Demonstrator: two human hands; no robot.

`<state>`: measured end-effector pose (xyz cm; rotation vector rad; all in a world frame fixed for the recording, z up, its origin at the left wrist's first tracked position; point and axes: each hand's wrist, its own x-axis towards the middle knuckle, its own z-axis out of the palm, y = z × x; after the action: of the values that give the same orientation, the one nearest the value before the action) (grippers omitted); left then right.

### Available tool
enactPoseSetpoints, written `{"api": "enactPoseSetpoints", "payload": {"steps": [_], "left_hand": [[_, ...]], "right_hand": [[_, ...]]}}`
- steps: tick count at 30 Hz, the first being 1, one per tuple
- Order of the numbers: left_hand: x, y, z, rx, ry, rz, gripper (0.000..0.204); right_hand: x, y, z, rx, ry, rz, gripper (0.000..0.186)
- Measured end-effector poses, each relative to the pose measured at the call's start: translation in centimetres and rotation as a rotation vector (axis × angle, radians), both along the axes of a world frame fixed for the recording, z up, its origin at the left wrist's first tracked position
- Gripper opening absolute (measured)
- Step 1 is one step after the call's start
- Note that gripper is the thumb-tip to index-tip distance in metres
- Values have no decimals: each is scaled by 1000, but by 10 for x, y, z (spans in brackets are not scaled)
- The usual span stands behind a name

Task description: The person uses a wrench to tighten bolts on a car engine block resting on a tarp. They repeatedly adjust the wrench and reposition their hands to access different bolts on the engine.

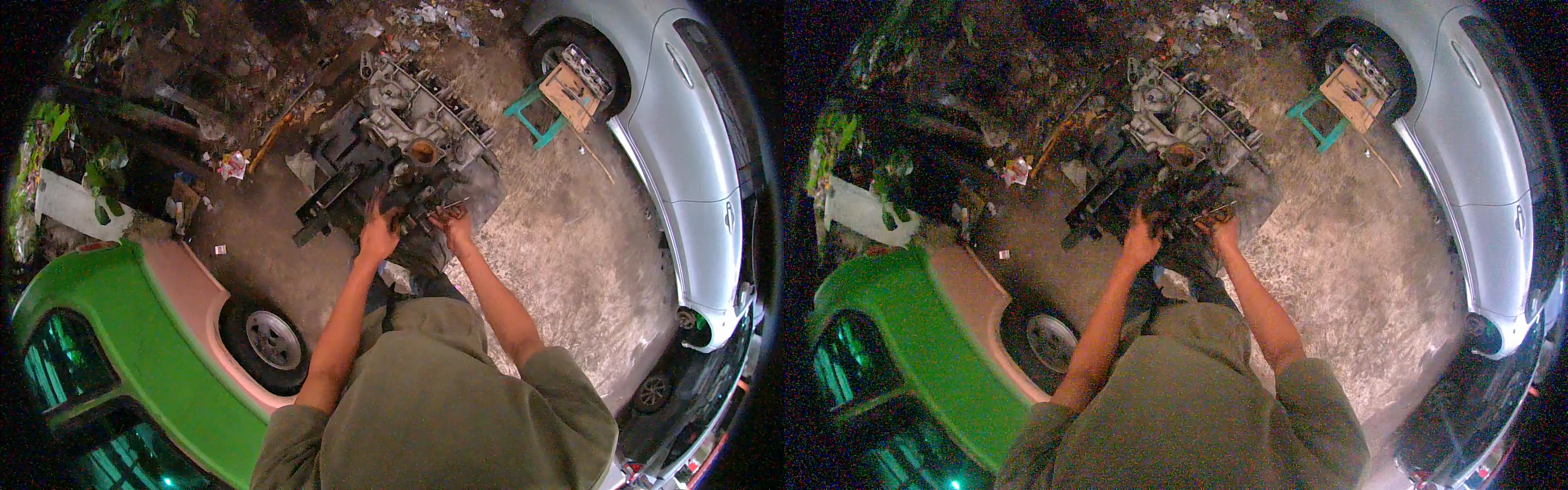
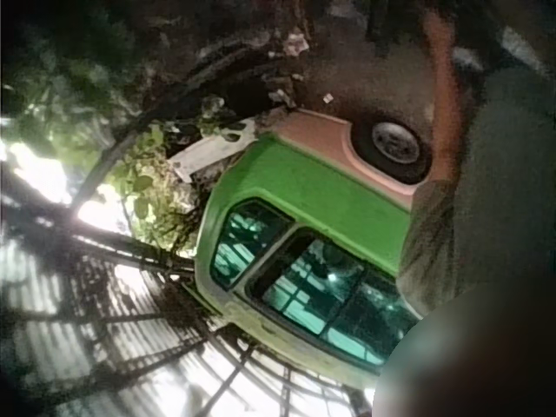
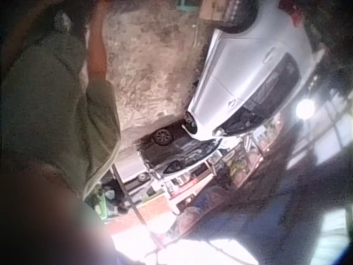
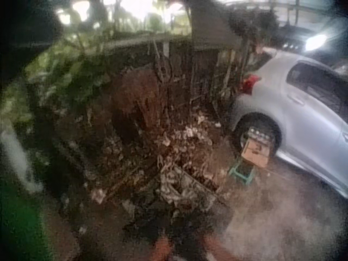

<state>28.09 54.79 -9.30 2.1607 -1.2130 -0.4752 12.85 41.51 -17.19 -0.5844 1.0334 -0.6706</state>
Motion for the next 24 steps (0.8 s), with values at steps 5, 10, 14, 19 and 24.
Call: {"api": "enactPoseSetpoints", "payload": {"steps": [5, 10, 14, 19, 24], "left_hand": [[-5, 2, 1, 161, 150, 75, 26], [-1, 4, -5, 37, -77, -21, 30], [-3, 2, -8, 139, -6, 23, 29], [-2, 2, -8, -1, 22, -13, 29], [0, 4, -8, -10, 30, -27, 33]], "right_hand": [[-9, 28, 11, -810, 563, 473, 42], [-26, 46, 2, -1211, 694, 583, 48], [-31, 40, -16, -1110, 687, 339, 44], [-20, 20, -29, -317, -50, -11, 28], [-12, 12, -19, 33, -76, -50, 23]]}}
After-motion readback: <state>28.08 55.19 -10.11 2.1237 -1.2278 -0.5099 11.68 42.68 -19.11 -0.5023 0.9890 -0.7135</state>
